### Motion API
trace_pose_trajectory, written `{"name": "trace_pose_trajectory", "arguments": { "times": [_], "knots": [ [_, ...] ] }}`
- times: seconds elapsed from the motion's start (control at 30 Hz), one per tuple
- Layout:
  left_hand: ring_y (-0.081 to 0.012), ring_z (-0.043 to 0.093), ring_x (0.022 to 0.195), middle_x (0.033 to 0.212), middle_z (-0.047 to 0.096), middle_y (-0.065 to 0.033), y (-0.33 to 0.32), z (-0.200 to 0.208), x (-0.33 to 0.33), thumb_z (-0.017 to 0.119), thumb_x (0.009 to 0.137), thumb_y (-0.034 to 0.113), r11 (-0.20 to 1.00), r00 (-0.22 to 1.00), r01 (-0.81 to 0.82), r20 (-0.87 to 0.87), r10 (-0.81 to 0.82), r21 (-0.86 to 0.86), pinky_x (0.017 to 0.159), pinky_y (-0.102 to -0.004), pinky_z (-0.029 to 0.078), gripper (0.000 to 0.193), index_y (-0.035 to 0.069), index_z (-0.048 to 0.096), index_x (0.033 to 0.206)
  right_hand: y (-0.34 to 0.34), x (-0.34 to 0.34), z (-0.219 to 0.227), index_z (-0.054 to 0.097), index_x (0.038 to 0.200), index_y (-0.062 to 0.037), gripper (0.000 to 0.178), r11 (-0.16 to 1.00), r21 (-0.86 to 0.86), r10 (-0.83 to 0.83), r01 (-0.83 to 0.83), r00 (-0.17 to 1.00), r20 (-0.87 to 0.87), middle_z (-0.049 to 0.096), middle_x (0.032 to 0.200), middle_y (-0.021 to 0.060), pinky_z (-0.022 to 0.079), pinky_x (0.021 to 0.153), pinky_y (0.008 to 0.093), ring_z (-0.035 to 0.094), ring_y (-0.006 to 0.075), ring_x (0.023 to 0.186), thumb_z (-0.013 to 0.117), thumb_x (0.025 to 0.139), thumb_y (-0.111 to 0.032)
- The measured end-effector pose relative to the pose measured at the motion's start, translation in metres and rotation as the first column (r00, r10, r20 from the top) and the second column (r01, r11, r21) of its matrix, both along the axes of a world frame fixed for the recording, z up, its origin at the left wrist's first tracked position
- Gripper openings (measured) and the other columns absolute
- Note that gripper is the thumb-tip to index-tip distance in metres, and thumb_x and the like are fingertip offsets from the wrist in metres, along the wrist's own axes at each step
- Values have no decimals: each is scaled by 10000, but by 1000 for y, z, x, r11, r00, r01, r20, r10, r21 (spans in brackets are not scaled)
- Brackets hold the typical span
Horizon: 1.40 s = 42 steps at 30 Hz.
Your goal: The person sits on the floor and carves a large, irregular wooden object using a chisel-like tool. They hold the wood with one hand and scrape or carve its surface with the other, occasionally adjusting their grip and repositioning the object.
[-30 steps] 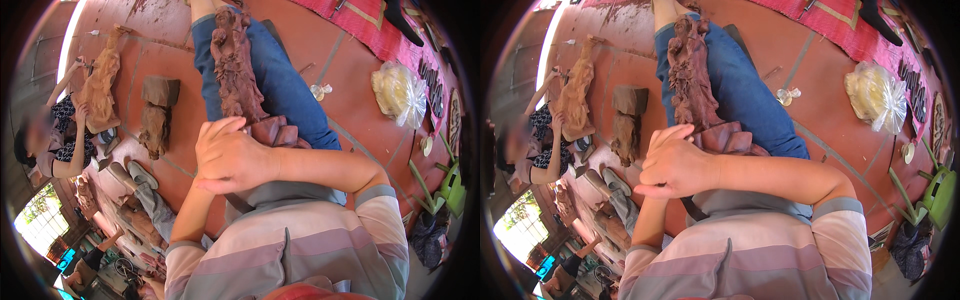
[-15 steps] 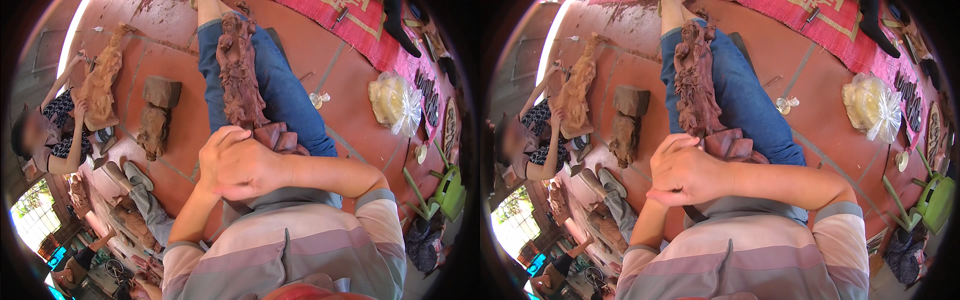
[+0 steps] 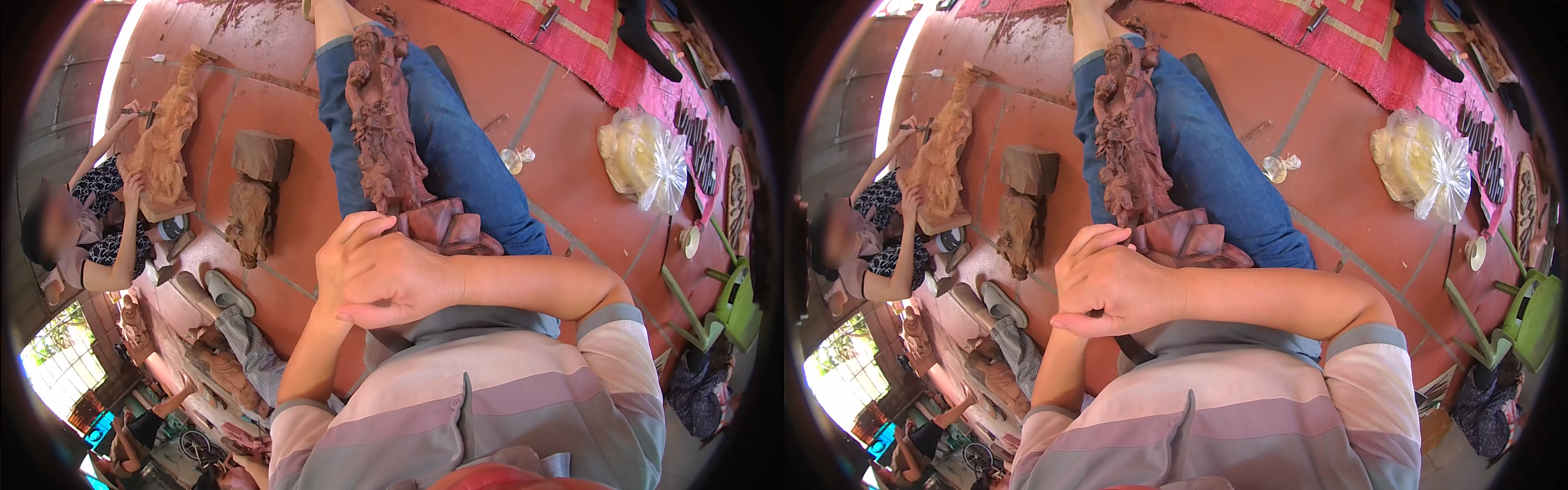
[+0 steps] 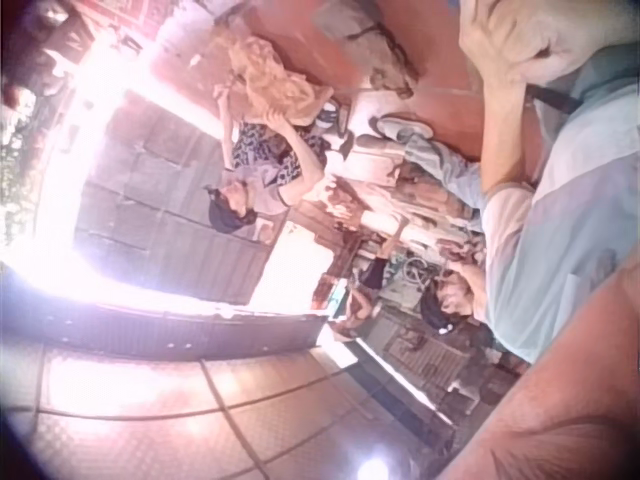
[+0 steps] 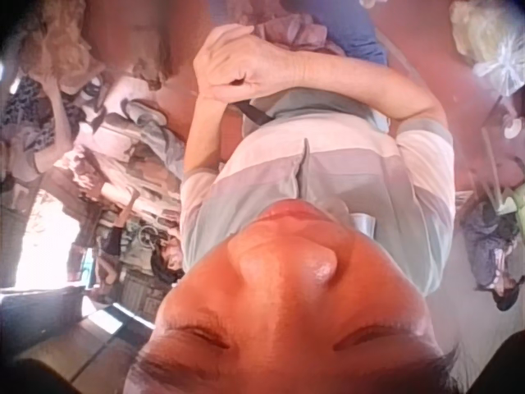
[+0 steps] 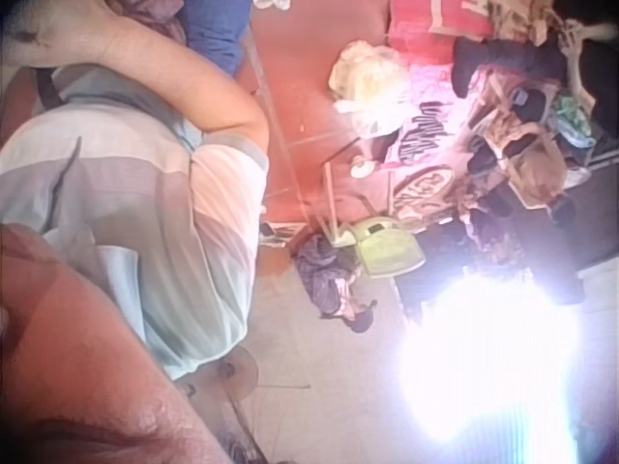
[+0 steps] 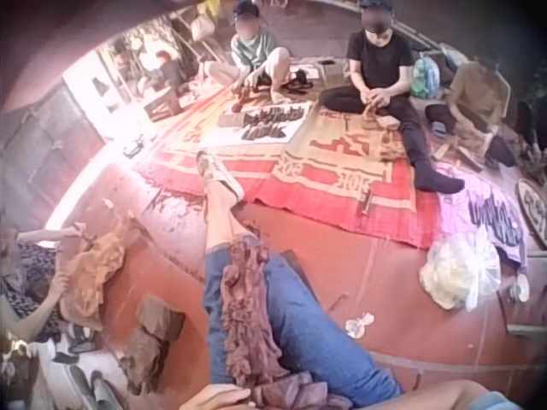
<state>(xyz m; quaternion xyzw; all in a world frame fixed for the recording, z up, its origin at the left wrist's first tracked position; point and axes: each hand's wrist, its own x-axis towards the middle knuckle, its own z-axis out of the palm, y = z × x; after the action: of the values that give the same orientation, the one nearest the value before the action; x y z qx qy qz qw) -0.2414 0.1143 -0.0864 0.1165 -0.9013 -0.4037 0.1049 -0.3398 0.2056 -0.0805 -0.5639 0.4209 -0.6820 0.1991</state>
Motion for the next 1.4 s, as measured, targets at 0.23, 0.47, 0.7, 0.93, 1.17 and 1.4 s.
{"name": "trace_pose_trajectory", "arguments": {
  "times": [0.23,0.47,0.7,0.93,1.17,1.4],
  "knots": [
    [-255,621,826,980,612,-120,-3,0,-1,580,736,114,985,996,-66,72,55,158,691,-292,508,264,-5,650,961,-5,5,-2,474,564,-70,335,999,32,21,-21,1000,9,456,577,81,397,534,361,489,268,560,661,809,-200],
    [-227,604,908,1029,605,-160,-5,-2,0,555,819,115,970,993,-88,100,67,226,796,-307,503,253,-39,653,993,-11,5,-7,491,576,-50,333,996,56,-66,74,990,-123,485,589,93,414,551,366,507,279,576,641,828,-207],
    [-202,607,886,1030,603,-135,-11,-12,1,549,787,78,904,993,-112,2,122,414,779,-273,491,276,-30,648,1020,-14,1,0,517,595,-42,318,993,109,-48,53,998,-50,535,624,114,428,599,354,551,269,623,639,836,-210],
    [-236,632,786,887,639,-116,-6,11,-1,555,790,59,957,996,-87,30,82,275,693,-290,502,200,3,652,956,-16,-4,5,520,632,-29,290,991,134,10,-21,997,78,531,634,90,426,662,345,551,256,644,639,841,-192],
    [-265,618,707,807,637,-89,-8,16,-5,609,758,54,996,995,-90,-42,89,-21,612,-314,495,171,43,662,920,-1,-35,27,513,687,-60,273,919,227,212,-321,891,400,523,703,4,392,681,255,477,128,638,702,816,-208],
    [-98,570,678,814,647,-69,-35,44,-39,686,798,60,985,959,-69,-262,109,157,584,-231,454,152,9,681,941,35,-93,40,631,994,-4,193,867,470,-37,-164,920,390,617,991,100,490,693,236,600,136,810,531,941,-161]
  ]
}}
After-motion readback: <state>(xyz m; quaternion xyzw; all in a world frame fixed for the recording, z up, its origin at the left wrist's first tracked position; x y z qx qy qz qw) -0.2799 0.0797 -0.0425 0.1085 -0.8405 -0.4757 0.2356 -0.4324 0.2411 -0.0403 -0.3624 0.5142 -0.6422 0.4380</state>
